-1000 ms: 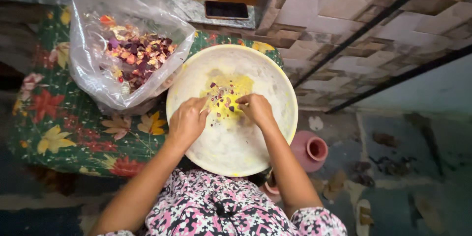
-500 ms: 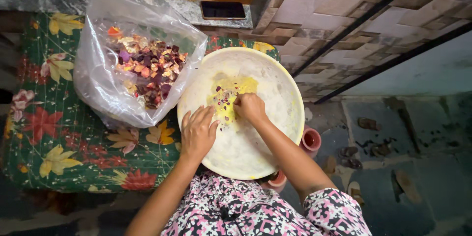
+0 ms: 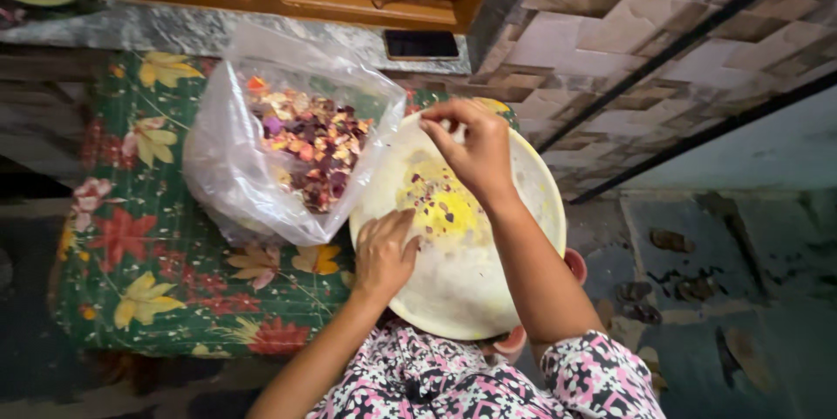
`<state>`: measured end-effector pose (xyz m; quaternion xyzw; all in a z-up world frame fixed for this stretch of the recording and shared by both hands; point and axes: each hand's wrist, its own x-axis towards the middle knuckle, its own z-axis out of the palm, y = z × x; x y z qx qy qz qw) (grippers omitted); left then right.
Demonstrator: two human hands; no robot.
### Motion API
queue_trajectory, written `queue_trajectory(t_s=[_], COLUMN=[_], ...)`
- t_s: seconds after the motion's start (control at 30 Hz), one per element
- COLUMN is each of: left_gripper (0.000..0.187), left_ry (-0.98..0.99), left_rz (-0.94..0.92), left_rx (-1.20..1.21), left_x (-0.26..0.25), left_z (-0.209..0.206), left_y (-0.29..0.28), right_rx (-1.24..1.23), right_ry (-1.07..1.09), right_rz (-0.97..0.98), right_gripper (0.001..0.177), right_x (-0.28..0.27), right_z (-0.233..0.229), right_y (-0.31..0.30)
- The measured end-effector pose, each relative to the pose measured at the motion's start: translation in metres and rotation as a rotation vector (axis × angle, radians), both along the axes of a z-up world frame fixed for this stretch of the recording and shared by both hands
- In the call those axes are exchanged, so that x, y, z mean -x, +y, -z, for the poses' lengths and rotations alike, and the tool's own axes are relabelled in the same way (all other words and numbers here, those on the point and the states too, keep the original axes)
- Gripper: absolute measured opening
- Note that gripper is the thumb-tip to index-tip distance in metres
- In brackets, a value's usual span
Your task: The person mixes dried flower petals in a large bowl by hand, occasionally adding more petals from a plastic bag on the table.
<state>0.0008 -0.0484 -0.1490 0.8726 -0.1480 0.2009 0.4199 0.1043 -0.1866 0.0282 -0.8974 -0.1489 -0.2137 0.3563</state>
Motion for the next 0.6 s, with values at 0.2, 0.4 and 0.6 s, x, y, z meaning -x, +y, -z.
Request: queue_trajectory(t_s=[0.2,0.4,0.6], left_gripper=[0.044,0.042,0.042], left_ry=[-0.043,0.012,0.027], left_rz=[-0.003,0.037,0.069], left_rx=[0.05,0.06,0.011], left_x=[0.0,0.003,0.0], left_z=[-0.001,-0.007,-0.01], left_y=[0.003,0.007,0.007], right_rx=[0.0,-0.252,-0.149], right_ry=[0.033,0.16,0.46], right_rz=[-0.236,0.033,0.172], right_gripper=[0.033,0.009,0.013], right_x=[-0.033,-0.01,0.019], right_z=[-0.01,0.031,0.123], right_y=[0.047,-0.027,-0.1])
